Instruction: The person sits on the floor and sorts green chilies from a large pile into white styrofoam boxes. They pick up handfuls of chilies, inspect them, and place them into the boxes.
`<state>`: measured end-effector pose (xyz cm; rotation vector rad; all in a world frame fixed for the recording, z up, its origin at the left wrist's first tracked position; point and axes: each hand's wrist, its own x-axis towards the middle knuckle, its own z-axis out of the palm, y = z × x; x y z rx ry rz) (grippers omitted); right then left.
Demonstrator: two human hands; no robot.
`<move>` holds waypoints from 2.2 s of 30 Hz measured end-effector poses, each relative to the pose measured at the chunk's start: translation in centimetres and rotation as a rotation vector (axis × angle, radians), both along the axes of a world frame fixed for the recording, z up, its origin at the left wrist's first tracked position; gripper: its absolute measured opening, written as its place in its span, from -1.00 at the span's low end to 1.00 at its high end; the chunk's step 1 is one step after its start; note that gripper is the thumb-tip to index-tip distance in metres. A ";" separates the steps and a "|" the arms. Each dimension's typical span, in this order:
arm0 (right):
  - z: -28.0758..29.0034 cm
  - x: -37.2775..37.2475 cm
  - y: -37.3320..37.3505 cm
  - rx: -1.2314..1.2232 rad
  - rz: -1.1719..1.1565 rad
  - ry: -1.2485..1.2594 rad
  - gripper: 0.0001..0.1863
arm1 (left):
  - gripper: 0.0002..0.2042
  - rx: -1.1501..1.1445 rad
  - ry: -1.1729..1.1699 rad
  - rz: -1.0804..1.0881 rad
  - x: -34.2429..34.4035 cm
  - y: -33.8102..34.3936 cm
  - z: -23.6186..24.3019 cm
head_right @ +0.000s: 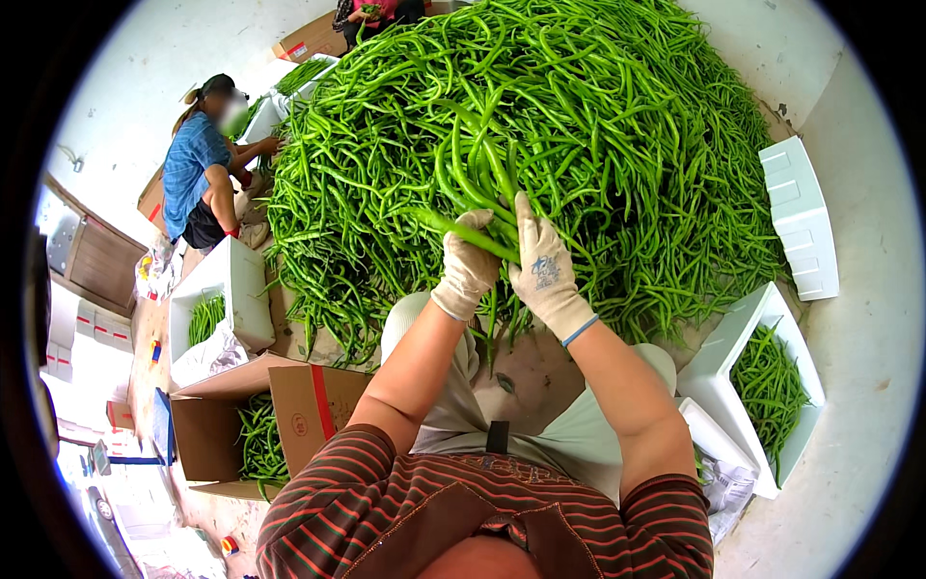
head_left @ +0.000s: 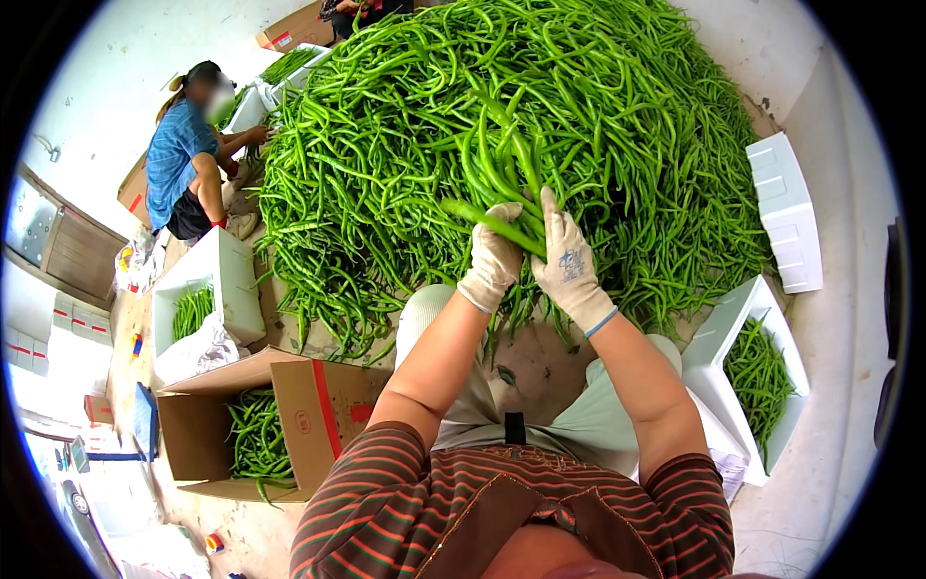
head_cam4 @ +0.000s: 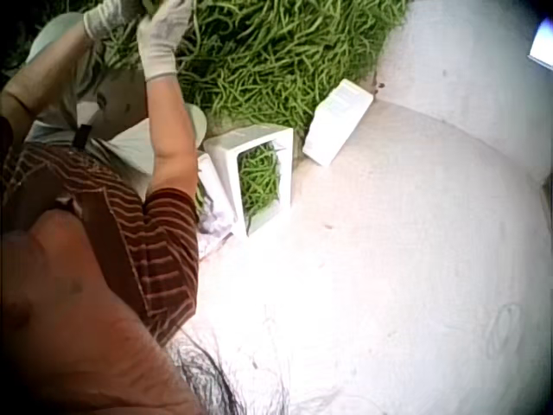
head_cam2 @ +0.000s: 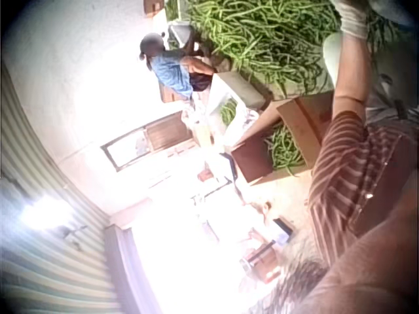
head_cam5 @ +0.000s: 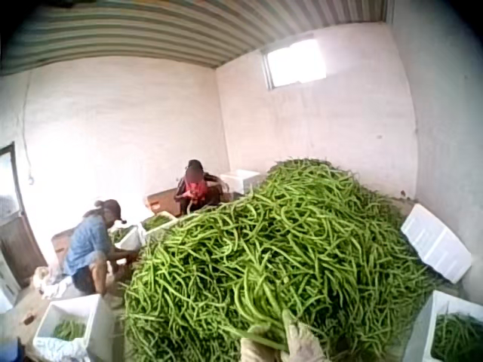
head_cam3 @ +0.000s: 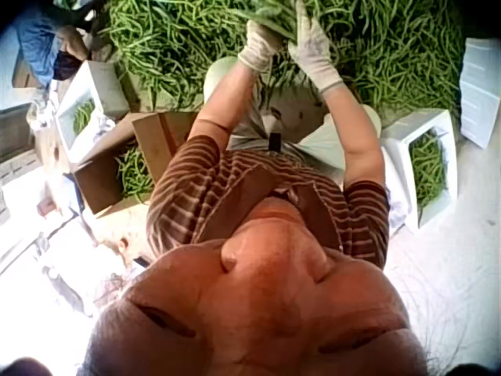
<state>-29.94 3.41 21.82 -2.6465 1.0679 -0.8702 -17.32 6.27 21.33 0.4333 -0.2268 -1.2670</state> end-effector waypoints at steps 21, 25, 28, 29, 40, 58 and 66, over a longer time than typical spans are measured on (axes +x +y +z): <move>1.0 -1.0 -1.6 0.786 0.251 -0.763 -0.46 | -0.73 0.094 -0.231 -0.074 -0.5 -2.8 -2.8; 1.2 -1.7 -2.1 0.785 0.165 -0.783 -0.62 | -0.78 0.039 -0.210 -0.122 -0.4 -2.6 -2.9; 1.4 -1.4 -2.0 0.865 0.086 -0.899 -0.65 | -0.69 0.076 -0.193 -0.186 0.7 -2.9 -3.6; 1.1 -1.4 -2.6 0.900 0.046 -0.963 -0.68 | -0.69 0.118 -0.151 -0.192 0.7 -3.1 -3.6; 3.0 -1.3 -3.8 1.015 -0.054 -0.859 -0.42 | -0.75 0.121 -0.319 -0.241 0.2 -0.5 -0.8; 7.6 -39.0 -10.2 -0.207 -0.438 0.048 -0.44 | -0.79 0.064 -0.346 -0.130 -0.1 0.3 1.3; 16.0 -32.9 -4.5 0.208 -0.653 -0.640 -0.41 | -0.79 -0.002 -0.486 0.175 0.7 0.4 0.2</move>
